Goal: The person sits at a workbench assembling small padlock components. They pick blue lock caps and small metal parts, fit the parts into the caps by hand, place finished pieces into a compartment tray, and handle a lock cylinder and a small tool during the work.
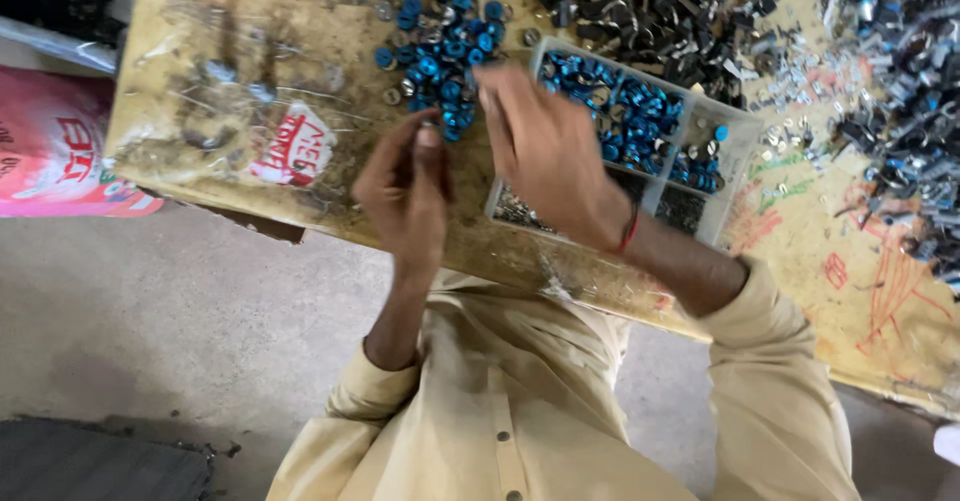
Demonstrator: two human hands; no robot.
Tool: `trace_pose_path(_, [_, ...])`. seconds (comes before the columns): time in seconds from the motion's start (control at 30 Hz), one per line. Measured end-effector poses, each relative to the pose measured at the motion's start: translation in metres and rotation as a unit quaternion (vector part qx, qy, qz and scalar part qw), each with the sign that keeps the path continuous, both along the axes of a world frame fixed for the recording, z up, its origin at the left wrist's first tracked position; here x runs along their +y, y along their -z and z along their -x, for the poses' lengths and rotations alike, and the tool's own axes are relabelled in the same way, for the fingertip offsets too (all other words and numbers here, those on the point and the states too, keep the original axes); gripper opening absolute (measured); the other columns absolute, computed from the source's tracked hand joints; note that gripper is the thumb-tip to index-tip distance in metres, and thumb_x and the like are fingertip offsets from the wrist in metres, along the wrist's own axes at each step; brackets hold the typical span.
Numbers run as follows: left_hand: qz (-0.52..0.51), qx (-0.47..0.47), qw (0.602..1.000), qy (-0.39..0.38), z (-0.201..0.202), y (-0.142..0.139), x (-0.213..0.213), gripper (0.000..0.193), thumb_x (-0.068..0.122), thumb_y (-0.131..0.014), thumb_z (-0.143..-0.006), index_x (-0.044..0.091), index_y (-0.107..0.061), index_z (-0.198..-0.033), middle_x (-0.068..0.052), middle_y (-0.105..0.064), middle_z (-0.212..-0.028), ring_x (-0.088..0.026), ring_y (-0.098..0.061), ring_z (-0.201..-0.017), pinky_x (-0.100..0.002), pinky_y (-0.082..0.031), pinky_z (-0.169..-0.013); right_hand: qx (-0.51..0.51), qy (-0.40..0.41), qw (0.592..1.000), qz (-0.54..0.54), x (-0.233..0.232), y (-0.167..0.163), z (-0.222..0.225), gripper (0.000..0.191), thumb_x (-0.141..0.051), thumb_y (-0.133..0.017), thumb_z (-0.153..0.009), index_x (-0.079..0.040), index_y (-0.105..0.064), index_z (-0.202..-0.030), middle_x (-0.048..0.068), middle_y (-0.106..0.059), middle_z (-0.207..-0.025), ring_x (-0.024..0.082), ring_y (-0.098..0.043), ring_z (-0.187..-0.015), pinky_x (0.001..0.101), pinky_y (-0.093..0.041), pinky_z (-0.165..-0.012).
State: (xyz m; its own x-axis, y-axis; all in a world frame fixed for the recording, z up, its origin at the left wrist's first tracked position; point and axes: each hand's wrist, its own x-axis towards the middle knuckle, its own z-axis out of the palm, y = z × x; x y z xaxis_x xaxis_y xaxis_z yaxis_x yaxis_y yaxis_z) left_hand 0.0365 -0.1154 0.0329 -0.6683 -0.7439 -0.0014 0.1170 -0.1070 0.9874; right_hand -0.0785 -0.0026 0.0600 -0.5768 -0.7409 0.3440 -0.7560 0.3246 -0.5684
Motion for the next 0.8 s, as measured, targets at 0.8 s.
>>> trace_pose_path(0.8, [-0.303, 0.074, 0.895, 0.318, -0.004, -0.004, 0.074, 0.026, 0.021, -0.067, -0.106, -0.002, -0.069, -0.119, -0.01, -0.068, -0.085, -0.012, -0.056, -0.059, -0.025, -0.043, -0.047, 0.014, 0.249, 0.967, -0.043, 0.217, -0.022, 0.001, 0.022, 0.006, -0.077, -0.1, -0.002, -0.07, -0.12, 0.015, -0.067, -0.119, 0.03, -0.068, -0.103, 0.0369, -0.055, -0.09])
